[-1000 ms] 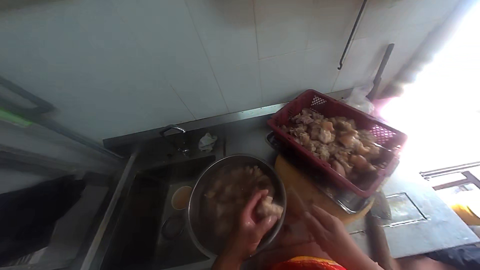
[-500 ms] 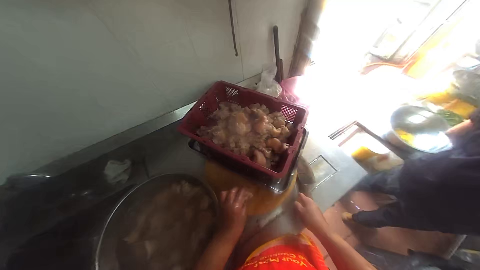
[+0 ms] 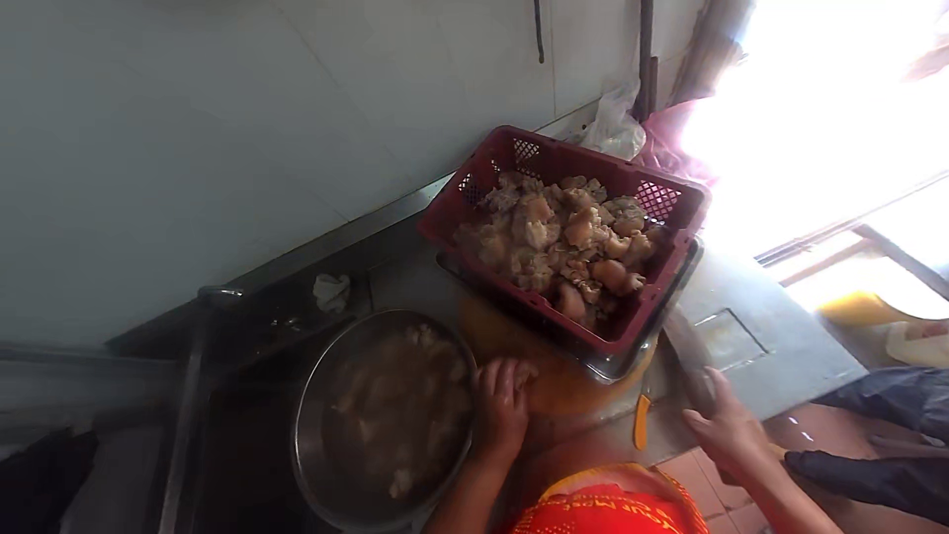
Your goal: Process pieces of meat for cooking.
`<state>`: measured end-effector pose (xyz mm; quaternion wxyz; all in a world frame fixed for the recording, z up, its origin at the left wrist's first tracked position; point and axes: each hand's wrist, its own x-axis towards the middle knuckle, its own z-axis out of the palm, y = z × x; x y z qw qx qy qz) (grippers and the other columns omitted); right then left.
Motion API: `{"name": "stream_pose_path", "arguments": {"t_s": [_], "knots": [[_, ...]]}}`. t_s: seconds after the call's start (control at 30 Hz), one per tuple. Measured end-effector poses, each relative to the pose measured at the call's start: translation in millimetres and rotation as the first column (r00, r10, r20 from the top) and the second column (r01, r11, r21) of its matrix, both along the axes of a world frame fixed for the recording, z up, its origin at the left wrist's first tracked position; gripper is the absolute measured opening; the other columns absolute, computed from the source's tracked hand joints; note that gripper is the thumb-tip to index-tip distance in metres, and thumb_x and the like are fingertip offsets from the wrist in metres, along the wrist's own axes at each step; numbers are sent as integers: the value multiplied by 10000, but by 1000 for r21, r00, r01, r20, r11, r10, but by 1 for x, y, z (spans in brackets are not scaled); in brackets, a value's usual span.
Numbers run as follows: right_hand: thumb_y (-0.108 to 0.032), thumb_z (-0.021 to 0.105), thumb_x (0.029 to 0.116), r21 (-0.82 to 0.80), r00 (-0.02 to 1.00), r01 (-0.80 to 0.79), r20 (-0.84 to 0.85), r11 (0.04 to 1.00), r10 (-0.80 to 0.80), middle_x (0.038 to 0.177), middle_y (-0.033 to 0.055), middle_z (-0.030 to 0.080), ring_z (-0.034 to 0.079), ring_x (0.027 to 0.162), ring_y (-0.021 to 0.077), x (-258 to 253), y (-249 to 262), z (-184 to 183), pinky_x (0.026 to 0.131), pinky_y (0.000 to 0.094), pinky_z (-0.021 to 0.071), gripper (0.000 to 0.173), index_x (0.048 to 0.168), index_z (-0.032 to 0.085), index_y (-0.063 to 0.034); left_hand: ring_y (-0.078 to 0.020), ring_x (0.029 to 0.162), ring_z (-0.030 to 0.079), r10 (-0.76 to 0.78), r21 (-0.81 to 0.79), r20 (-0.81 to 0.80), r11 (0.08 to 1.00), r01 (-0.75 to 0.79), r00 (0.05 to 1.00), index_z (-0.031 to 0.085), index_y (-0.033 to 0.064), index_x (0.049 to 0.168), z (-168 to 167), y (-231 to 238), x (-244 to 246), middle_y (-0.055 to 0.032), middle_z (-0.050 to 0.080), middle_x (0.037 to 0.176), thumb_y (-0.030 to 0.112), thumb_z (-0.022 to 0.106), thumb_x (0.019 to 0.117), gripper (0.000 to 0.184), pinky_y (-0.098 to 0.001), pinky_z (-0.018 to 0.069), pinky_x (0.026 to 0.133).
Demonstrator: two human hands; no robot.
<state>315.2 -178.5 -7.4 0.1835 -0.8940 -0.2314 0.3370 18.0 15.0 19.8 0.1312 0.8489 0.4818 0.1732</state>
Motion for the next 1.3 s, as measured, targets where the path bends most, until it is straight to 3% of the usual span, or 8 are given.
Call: {"name": "stream_pose_path", "arguments": {"t_s": [0.1, 0.23, 0.37, 0.5, 0.6, 0.77, 0.9, 1.3], "knots": [[-222, 700, 848, 212, 972, 178, -191, 961, -138, 1037, 178, 684, 661, 574, 285, 1, -34, 18, 501, 518, 589, 814, 1579, 348, -290, -261, 1274, 546, -117, -155, -11, 981, 113, 993, 671, 179, 1307, 5, -1, -3, -67, 632, 1310, 368, 690, 934, 418, -450, 454, 1098], [-148, 684, 929, 611, 945, 243, -325, 753, -41, 1043, 113, 653, 666, 622, 199, -17, -77, 67, 522, 427, 617, 799, 1579, 227, -63, -172, 1283, 567, 19, -264, 279, 963, 58, 960, 708, 152, 1265, -4, -9, -18, -51, 625, 1336, 347, 713, 940, 380, -372, 491, 1102], [-211, 573, 1048, 791, 934, 79, -271, 607, 232, 884, 60, 701, 691, 671, 232, -24, -54, 110, 596, 438, 626, 243, 1272, 588, -115, -141, 1153, 638, 127, -211, 393, 976, -46, 911, 734, 113, 1149, -18, -16, -15, -46, 661, 1218, 307, 767, 913, 307, -337, 573, 991], [-240, 531, 1071, 635, 931, -333, 106, 698, 348, 827, 39, 697, 683, 640, 154, -58, 5, 148, 557, 390, 619, 233, 1144, 666, -65, -119, 1102, 641, 60, -146, 391, 989, -3, 918, 763, 141, 1062, -21, -9, -11, -14, 676, 1143, 340, 733, 940, 235, -314, 567, 965], [-359, 513, 1032, 318, 781, -617, 357, 720, 512, 801, -10, 679, 667, 685, 133, -87, 52, 143, 591, 394, 583, 287, 1012, 714, -155, -161, 1110, 625, -5, -103, 292, 994, 36, 956, 767, 177, 1058, -21, -8, -12, 2, 692, 1111, 372, 674, 970, 233, -377, 533, 985], [-390, 391, 1061, -186, 554, -789, 198, 586, 809, 858, 81, 686, 718, 818, 290, -113, 102, 133, 677, 504, 586, 347, 1074, 643, -153, -146, 1143, 609, -71, -100, 296, 989, 105, 953, 766, 225, 1106, -27, -2, -12, 19, 684, 1154, 344, 641, 984, 212, -365, 522, 999], [-353, 351, 1077, -371, 530, -778, 46, 507, 847, 885, 114, 685, 718, 889, 327, -125, 121, 153, 731, 527, 580, 331, 1103, 594, -130, -113, 1155, 617, -124, -77, 377, 983, 165, 918, 766, 189, 1108, -33, 2, -16, -6, 675, 1177, 285, 660, 982, 190, -315, 538, 1006], [-291, 422, 1075, -368, 560, -775, -24, 514, 828, 1044, 173, 710, 703, 1021, 388, -141, 174, 131, 838, 602, 565, 310, 1244, 597, -99, -121, 1126, 624, -88, -136, 482, 976, 173, 872, 770, 154, 1125, -48, 7, -10, -35, 671, 1168, 306, 693, 962, 235, -310, 534, 1007]]}}
